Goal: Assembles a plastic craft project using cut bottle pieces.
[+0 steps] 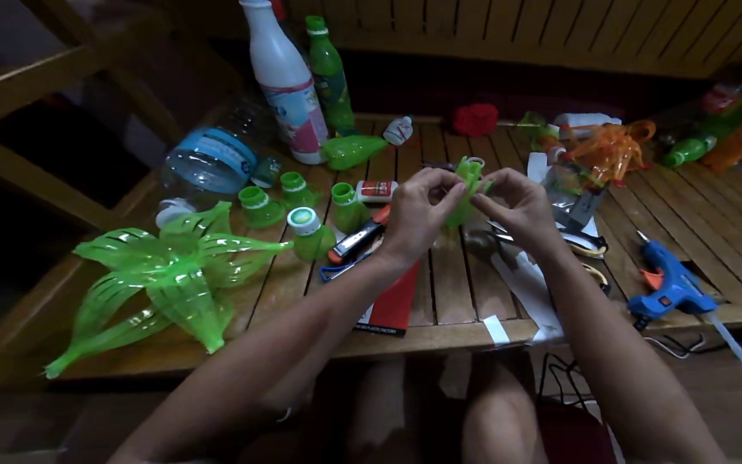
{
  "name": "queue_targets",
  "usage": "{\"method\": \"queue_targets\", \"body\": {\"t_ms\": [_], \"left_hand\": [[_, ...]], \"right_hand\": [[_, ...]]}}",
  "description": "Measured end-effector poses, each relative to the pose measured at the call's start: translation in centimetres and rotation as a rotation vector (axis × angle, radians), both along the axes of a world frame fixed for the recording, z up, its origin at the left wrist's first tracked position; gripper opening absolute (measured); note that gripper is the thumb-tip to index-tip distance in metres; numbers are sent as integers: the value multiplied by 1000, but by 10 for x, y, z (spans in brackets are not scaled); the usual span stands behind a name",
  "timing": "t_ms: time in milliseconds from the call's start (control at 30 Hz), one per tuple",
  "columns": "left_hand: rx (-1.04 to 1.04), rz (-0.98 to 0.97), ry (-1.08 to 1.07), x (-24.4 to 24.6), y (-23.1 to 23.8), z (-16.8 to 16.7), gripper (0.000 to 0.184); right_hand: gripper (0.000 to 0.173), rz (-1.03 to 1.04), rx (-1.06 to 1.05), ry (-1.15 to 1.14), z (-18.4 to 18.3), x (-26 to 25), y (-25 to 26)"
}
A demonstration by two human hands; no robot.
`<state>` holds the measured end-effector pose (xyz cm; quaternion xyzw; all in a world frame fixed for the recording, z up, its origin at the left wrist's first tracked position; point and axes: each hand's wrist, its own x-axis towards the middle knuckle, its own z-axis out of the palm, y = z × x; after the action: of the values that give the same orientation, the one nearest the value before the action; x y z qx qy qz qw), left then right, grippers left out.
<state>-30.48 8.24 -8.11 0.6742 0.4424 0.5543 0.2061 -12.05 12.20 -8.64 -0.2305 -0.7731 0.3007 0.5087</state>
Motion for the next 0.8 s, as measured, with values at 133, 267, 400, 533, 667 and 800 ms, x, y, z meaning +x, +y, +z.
{"method": "queue_targets", "body": {"t_ms": [133,267,400,533,667,800], "left_hand": [[6,-4,-24,2,-1,0,15],[10,4,-33,6,-1,-1,14],[22,19,-16,8,-1,-1,14],[34,23,-16,9,-1,-1,14],[56,18,-18,10,-2,-2,14],[48,12,-29,10,-3,-1,14]], "right_hand": [[13,-7,-28,12,1,-2,-1],[15,-20,-46,7,2,-2,-2],[16,-24,-31,0,1,-1,0],[16,-27,-30,11,0,-2,1],[13,-33,-33,20,1,-2,0],[12,-49,-22,5,2,-2,0]]}}
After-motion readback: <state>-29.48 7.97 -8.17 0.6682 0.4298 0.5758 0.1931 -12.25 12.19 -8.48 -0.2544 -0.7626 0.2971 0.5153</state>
